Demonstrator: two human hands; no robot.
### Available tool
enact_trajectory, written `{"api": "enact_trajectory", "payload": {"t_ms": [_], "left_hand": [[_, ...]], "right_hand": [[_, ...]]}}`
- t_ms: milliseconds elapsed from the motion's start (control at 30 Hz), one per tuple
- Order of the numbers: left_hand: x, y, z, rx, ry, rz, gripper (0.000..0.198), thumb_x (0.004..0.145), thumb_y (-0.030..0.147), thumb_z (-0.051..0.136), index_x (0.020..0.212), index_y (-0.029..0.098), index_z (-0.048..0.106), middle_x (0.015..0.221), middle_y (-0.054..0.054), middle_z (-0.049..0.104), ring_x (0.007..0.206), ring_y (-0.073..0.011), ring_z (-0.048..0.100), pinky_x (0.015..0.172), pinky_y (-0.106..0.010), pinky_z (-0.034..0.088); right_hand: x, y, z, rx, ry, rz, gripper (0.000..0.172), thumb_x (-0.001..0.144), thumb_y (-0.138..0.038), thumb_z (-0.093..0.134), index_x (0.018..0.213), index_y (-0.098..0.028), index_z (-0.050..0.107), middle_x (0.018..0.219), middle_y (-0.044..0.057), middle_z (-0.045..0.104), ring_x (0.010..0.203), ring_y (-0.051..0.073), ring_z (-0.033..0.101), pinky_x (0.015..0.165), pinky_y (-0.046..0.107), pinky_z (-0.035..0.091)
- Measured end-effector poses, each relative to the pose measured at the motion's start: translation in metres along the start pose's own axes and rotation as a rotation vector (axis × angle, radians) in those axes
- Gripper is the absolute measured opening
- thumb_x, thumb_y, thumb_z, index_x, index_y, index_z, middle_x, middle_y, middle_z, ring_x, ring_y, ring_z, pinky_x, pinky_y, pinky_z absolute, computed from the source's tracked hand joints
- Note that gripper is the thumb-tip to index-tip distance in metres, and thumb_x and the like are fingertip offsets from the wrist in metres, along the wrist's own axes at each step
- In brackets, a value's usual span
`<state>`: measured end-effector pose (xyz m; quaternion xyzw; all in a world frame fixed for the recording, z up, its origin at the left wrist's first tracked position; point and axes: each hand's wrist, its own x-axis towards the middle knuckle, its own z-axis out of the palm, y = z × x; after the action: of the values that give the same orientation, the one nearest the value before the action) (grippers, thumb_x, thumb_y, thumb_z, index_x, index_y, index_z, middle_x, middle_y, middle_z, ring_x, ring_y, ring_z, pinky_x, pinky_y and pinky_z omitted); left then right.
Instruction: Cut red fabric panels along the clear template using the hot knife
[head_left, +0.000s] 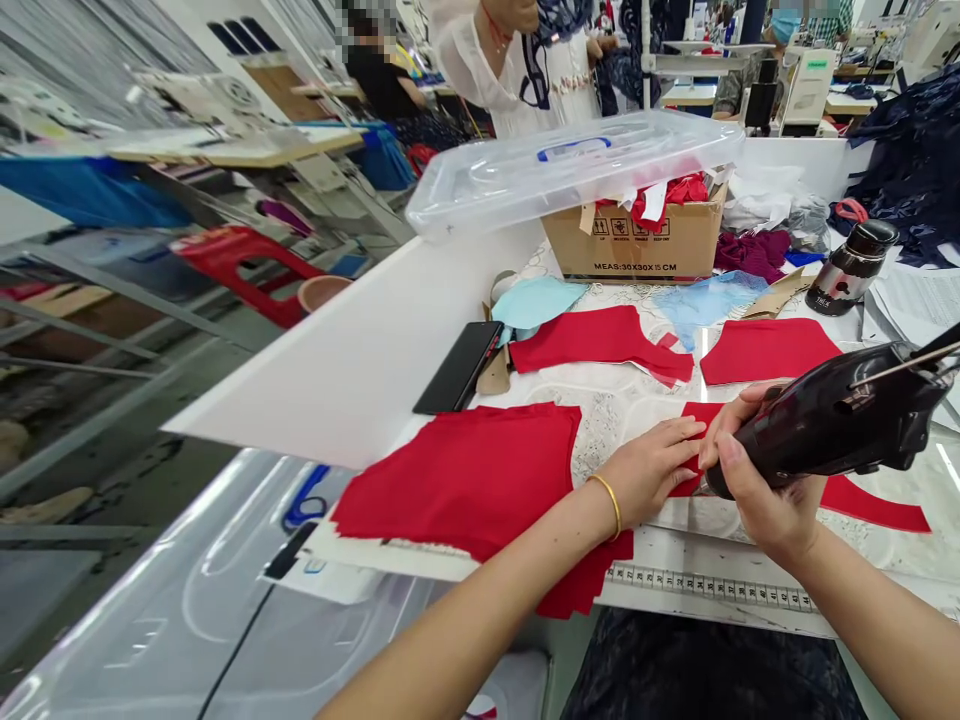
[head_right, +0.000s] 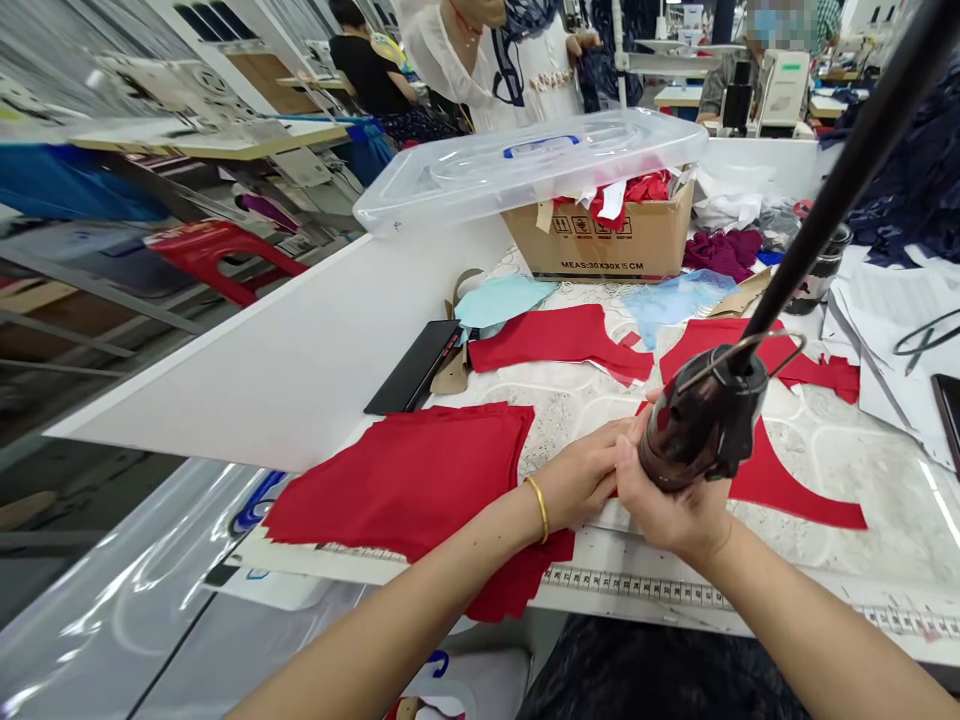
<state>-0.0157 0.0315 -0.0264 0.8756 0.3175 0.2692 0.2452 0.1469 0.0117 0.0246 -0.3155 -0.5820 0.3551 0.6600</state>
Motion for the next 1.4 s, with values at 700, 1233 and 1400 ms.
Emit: {"api": "enact_trajectory", "payload": {"t_ms": [700, 1233, 1400], "left_hand": [[0.021, 0.005, 0.006, 0.19, -0.192, 0.136, 0.034, 0.106, 0.013, 0.046, 0.136, 0.015, 0.062, 0.151, -0.016, 0.056, 0.149, -0.0269, 0.044, 0.121, -0.046, 0.045], [0.028, 0.01, 0.008, 0.168, -0.231, 0.19, 0.05, 0.096, -0.001, 0.047, 0.141, 0.015, 0.057, 0.156, -0.018, 0.051, 0.153, -0.0264, 0.038, 0.123, -0.05, 0.04], [0.04, 0.011, 0.017, 0.201, -0.302, 0.237, 0.056, 0.09, -0.003, 0.052, 0.143, 0.015, 0.056, 0.159, -0.017, 0.048, 0.154, -0.0273, 0.036, 0.124, -0.05, 0.038]], "right_hand": [[0.003, -0.009, -0.038, -0.019, 0.143, -0.009, 0.029, 0.088, -0.03, 0.071, 0.112, -0.027, 0.056, 0.074, -0.004, 0.056, 0.067, 0.017, 0.065, 0.07, 0.039, 0.062], [0.006, -0.015, -0.048, 0.015, 0.152, -0.024, 0.027, 0.088, -0.025, 0.069, 0.113, -0.027, 0.056, 0.074, -0.005, 0.061, 0.06, 0.015, 0.062, 0.063, 0.033, 0.059], [0.008, -0.022, -0.06, -0.032, 0.201, -0.014, 0.026, 0.087, -0.023, 0.071, 0.109, -0.026, 0.057, 0.073, -0.005, 0.059, 0.058, 0.014, 0.059, 0.061, 0.033, 0.057]]}}
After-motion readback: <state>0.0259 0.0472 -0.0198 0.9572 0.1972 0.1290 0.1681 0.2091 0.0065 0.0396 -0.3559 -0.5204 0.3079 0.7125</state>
